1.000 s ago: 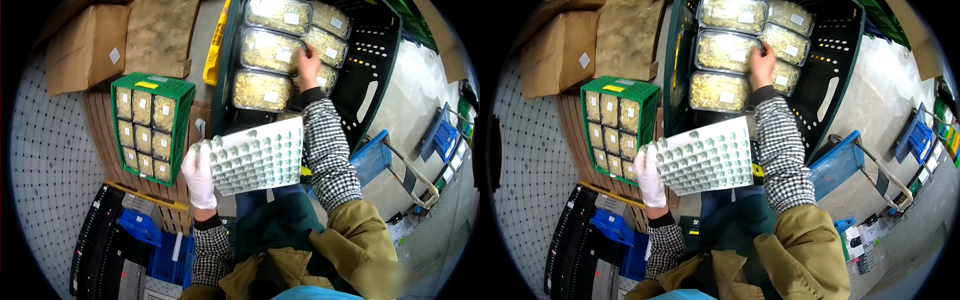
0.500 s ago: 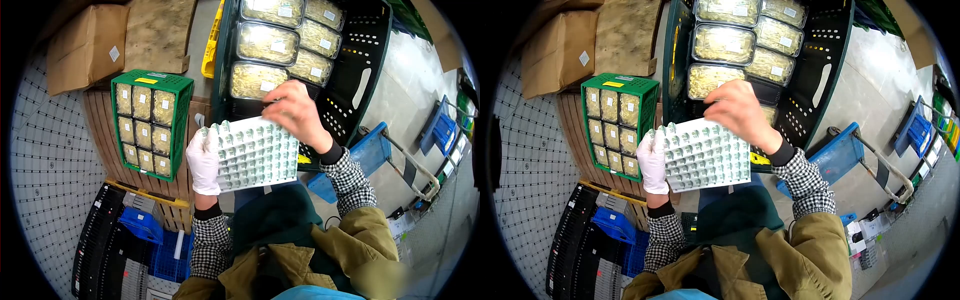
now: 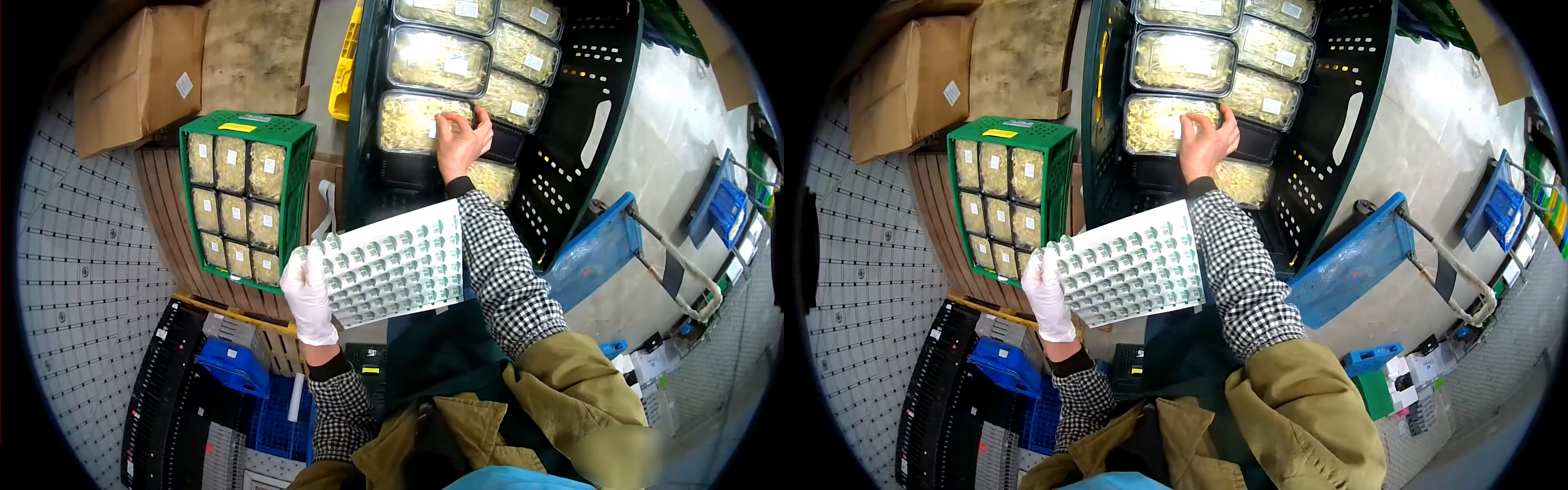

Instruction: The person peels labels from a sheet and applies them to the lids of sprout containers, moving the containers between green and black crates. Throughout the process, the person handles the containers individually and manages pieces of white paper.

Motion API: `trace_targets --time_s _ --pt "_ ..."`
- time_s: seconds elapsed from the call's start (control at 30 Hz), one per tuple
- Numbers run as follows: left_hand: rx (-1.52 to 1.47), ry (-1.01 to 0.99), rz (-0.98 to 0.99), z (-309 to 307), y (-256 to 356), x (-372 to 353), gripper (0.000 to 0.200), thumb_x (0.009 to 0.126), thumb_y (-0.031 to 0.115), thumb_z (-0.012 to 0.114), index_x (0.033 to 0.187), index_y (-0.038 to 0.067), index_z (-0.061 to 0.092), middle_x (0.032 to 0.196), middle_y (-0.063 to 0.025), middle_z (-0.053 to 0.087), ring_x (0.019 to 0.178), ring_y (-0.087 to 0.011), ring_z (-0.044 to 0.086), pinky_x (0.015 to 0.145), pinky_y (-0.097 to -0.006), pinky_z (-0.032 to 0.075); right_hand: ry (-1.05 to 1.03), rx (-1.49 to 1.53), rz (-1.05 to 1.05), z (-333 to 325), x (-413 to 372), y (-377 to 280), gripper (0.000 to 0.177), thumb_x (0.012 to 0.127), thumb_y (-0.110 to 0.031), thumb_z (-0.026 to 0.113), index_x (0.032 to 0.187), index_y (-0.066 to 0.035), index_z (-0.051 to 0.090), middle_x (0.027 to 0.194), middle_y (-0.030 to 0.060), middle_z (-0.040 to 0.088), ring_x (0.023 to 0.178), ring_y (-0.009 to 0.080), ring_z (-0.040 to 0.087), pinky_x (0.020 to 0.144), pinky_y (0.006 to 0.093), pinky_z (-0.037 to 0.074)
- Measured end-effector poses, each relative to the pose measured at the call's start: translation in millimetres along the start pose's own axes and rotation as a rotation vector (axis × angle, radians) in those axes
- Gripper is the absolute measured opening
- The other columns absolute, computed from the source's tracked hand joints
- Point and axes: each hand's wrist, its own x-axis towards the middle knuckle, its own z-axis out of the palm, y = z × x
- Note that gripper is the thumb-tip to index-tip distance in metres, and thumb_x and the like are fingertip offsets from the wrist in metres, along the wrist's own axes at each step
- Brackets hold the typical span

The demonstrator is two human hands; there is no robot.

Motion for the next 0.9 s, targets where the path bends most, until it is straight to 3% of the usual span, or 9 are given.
trace_targets --time_s 0.17,0.27,0.33,0.43,0.57,0.6,0.77,0.87,0.9 --pt "-0.045 0.003 -0.021 -3 -4 -3 0.020 0.096 0.017 0.053 0.088 -0.001 0.059 0.079 -0.0007 0.061 0.069 -0.0045 0.055 0.060 -0.0209 0.044 0.052 0.102 0.094 8 5 16 0.051 0.069 -0.016 0.076 0.111 0.000 0.052 0.114 0.0166 0.049 0.110 0.0337 0.044 0.095 0.0404 0.035" --pt "-0.020 0.035 -0.069 -6 -4 -5 0.022 0.096 0.018 0.053 0.088 -0.001 0.059 0.079 -0.0007 0.061 0.070 -0.0045 0.054 0.062 -0.0207 0.044 -0.034 0.530 0.427 4 28 38 0.041 0.081 -0.020 0.069 0.112 0.002 0.052 0.105 0.0172 0.054 0.094 0.0276 0.054 0.086 0.0366 0.044" --pt "-0.049 0.041 -0.065 -8 -8 -6 0.022 0.095 0.018 0.053 0.087 -0.001 0.059 0.079 -0.0008 0.061 0.070 -0.0051 0.054 0.063 -0.0216 0.044 -0.022 0.169 0.171 -1 44 31 0.044 0.088 -0.029 0.062 0.115 0.004 0.051 0.106 0.0191 0.055 0.092 0.0291 0.055 0.086 0.0375 0.043" --pt "-0.070 0.070 -0.115 -13 -13 -8 0.020 0.094 0.016 0.054 0.085 -0.001 0.059 0.078 -0.0013 0.061 0.070 -0.0066 0.054 0.063 -0.0235 0.044 -0.085 0.040 0.089 20 69 42 0.049 0.091 -0.037 0.054 0.115 0.005 0.051 0.101 0.0220 0.057 0.094 0.0352 0.055 0.085 0.0410 0.043" --pt "-0.033 0.085 -0.048 -38 -32 -9 0.014 0.091 0.012 0.057 0.088 -0.001 0.060 0.076 -0.0058 0.061 0.068 -0.0105 0.055 0.062 -0.0269 0.044 -0.216 0.157 0.030 37 67 60 0.026 0.095 -0.024 0.048 0.094 0.001 0.053 0.089 0.0201 0.057 0.081 0.0321 0.053 0.074 0.0399 0.042" --pt "0.011 0.090 -0.016 -47 -37 -10 0.015 0.092 0.013 0.056 0.088 -0.001 0.060 0.076 -0.0059 0.061 0.069 -0.0108 0.055 0.062 -0.0265 0.044 -0.146 0.123 0.121 27 66 44 0.029 0.094 -0.028 0.048 0.092 0.002 0.051 0.078 0.0176 0.058 0.070 0.0284 0.052 0.067 0.0412 0.042" --pt "-0.104 0.154 -0.050 -83 -79 -23 0.017 0.092 0.015 0.056 0.090 -0.002 0.060 0.078 -0.0053 0.062 0.070 -0.0105 0.055 0.064 -0.0262 0.045 -0.021 -0.336 -0.528 -78 119 20 0.029 0.092 -0.030 0.057 0.100 -0.002 0.055 0.085 0.0205 0.062 0.079 0.0330 0.062 0.072 0.0388 0.049" --pt "-0.264 0.227 -0.100 -140 -122 -36 0.016 0.092 0.014 0.056 0.090 -0.002 0.060 0.079 -0.0051 0.062 0.071 -0.0102 0.055 0.065 -0.0264 0.045 0.006 -0.466 -0.754 -159 125 -31 0.026 0.092 -0.027 0.059 0.102 -0.002 0.059 0.091 0.0135 0.064 0.081 0.0267 0.063 0.072 0.0325 0.050" --pt "-0.219 0.253 -0.016 -156 -134 -41 0.015 0.094 0.012 0.054 0.087 -0.001 0.058 0.077 0.0009 0.059 0.068 -0.0034 0.052 0.060 -0.0208 0.043 -0.052 -0.428 -0.678 -183 106 -66 0.034 0.095 -0.030 0.053 0.112 -0.001 0.056 0.098 0.0164 0.064 0.087 0.0265 0.061 0.077 0.0324 0.049"
